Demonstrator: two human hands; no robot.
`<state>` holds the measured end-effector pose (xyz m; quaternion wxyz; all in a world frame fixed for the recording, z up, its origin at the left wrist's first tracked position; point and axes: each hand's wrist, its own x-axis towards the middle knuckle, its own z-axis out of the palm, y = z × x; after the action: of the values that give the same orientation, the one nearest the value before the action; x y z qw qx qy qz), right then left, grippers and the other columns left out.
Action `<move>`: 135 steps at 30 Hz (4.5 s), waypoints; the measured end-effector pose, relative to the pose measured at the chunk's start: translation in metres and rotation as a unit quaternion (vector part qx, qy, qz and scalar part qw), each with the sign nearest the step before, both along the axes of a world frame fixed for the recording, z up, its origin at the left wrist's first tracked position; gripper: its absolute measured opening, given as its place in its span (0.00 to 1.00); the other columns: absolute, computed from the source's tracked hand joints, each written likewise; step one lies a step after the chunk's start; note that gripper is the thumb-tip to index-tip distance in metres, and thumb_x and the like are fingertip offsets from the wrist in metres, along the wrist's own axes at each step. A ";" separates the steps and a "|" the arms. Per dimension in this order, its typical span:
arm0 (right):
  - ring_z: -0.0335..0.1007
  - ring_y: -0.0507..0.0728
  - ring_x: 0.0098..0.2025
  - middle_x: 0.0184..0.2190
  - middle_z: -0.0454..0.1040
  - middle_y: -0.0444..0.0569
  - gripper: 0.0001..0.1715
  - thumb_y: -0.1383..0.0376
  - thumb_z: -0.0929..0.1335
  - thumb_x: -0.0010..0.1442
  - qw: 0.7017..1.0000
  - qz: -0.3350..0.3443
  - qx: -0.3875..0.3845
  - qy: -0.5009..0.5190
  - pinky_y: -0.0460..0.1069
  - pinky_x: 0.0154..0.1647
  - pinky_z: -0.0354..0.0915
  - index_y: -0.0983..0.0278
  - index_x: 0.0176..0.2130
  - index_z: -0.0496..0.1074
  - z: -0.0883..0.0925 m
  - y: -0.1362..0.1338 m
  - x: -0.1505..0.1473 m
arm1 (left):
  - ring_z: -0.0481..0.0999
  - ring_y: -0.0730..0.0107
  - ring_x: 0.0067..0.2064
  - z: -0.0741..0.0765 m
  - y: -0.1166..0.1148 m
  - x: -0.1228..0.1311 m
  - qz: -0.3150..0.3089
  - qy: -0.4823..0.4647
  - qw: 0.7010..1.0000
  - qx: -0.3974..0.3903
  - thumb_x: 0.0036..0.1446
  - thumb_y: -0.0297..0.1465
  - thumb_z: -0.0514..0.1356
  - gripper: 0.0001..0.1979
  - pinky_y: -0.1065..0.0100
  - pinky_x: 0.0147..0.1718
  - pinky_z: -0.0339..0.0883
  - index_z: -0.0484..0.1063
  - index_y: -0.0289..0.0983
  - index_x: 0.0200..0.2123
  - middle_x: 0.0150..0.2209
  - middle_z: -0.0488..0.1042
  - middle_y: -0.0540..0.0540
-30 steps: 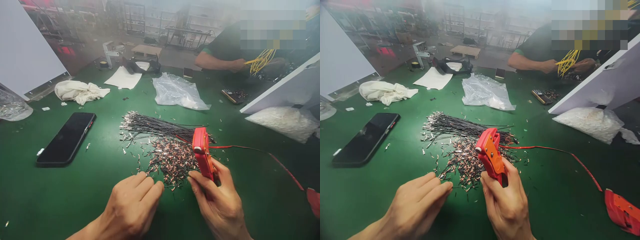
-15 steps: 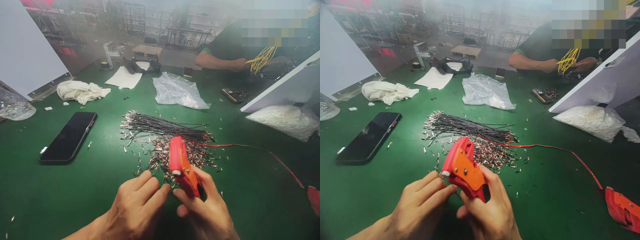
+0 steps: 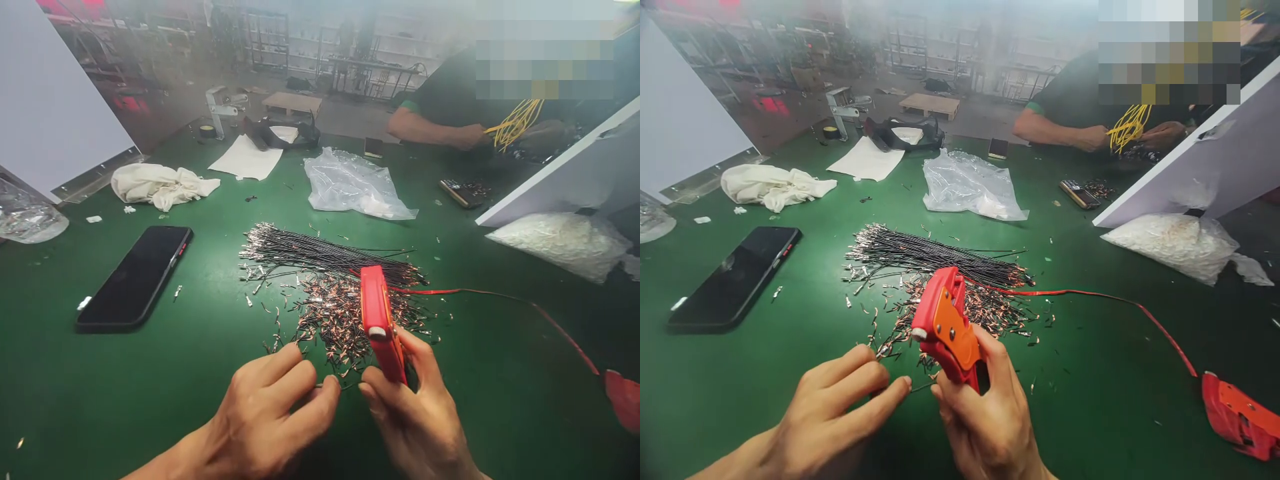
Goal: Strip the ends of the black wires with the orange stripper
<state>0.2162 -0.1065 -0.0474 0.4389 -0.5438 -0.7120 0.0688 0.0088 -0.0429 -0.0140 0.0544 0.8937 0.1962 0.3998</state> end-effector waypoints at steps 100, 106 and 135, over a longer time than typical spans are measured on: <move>0.76 0.48 0.26 0.29 0.82 0.49 0.30 0.65 0.76 0.52 0.428 0.327 -0.482 0.691 0.42 0.29 0.66 0.69 0.53 0.70 0.023 -0.004 -0.022 | 0.57 0.73 0.24 0.008 0.002 -0.004 0.029 -0.115 0.987 -0.110 0.53 0.12 0.58 0.14 0.70 0.21 0.53 0.68 0.34 0.38 0.22 0.67 0.52; 0.70 0.48 0.23 0.23 0.78 0.47 0.25 0.64 0.77 0.48 0.417 0.330 -0.496 0.686 0.42 0.27 0.63 0.71 0.45 0.76 0.019 -0.005 -0.021 | 0.57 0.72 0.23 0.008 0.001 -0.002 0.045 -0.112 0.987 -0.110 0.54 0.13 0.56 0.13 0.69 0.21 0.51 0.67 0.36 0.35 0.21 0.66 0.51; 0.60 0.46 0.19 0.19 0.71 0.41 0.20 0.62 0.77 0.44 0.423 0.317 -0.493 0.691 0.40 0.22 0.58 0.67 0.35 0.70 0.000 -0.016 -0.022 | 0.69 0.71 0.19 -0.002 0.000 -0.007 0.028 -0.041 0.999 -0.014 0.57 0.19 0.57 0.09 0.69 0.21 0.65 0.70 0.37 0.38 0.19 0.72 0.51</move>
<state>0.1944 -0.1220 -0.0470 0.3877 -0.1729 -0.1362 0.8951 0.0017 -0.0429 -0.0157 0.0631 0.8699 0.2246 0.4345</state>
